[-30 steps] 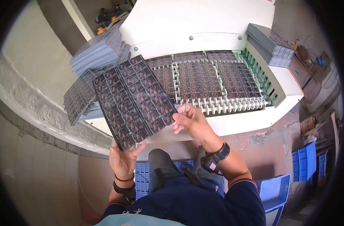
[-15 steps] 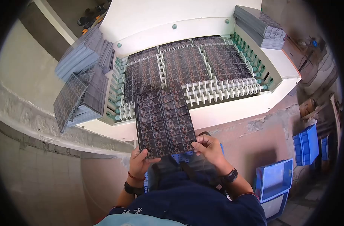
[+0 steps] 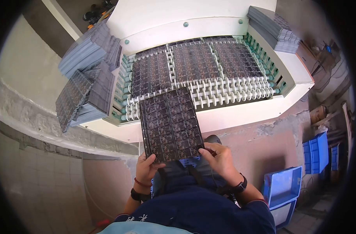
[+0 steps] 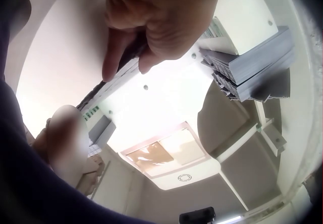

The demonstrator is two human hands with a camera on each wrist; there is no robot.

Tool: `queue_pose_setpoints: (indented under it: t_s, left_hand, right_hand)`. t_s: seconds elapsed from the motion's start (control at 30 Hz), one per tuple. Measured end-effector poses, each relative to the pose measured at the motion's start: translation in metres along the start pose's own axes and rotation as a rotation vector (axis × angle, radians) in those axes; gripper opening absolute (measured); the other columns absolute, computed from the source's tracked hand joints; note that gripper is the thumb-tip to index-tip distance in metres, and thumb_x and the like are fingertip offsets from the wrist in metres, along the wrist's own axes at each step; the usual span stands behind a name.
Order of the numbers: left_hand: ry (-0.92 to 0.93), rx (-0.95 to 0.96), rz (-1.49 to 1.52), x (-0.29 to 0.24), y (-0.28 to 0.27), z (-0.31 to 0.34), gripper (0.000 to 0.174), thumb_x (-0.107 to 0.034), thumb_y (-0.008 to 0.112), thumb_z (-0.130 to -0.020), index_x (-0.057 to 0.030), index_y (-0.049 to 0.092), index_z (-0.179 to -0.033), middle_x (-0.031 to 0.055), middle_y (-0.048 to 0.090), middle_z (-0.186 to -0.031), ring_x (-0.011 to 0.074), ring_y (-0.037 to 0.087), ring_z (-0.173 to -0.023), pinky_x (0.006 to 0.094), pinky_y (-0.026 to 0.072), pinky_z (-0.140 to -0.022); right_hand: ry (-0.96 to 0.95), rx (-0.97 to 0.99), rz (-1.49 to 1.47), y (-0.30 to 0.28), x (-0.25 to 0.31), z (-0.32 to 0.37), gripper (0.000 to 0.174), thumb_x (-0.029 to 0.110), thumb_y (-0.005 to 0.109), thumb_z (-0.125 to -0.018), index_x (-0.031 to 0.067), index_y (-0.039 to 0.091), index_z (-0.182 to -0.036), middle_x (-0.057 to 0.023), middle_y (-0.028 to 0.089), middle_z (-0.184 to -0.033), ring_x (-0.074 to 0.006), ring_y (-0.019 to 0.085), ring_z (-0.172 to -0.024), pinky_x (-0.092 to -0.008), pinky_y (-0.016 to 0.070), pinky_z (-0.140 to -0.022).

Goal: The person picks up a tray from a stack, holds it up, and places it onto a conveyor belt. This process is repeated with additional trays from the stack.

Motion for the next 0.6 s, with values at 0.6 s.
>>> queue_pose_setpoints:
  t_s: [0.6]
  left_hand:
    - [0.070, -0.109, -0.046, -0.010, -0.001, -0.013, 0.030, -0.020, 0.039, -0.092, 0.0046, 0.051, -0.104, 0.0151, 0.061, -0.092, 0.0229, 0.063, -0.076, 0.0339, 0.0575, -0.058]
  right_hand:
    - [0.447, 0.018, -0.694, 0.004, -0.043, -0.017, 0.019, 0.016, 0.058, -0.084, 0.0015, 0.058, -0.071, -0.0026, 0.057, -0.059, -0.0069, 0.051, -0.045, -0.0184, 0.0424, -0.042]
Point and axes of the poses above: each hand's wrist, its own z-axis away from the middle knuckle, its own y-axis out of the palm, x = y × z, the point moved 4 cm from there along -z, towards the middle knuckle
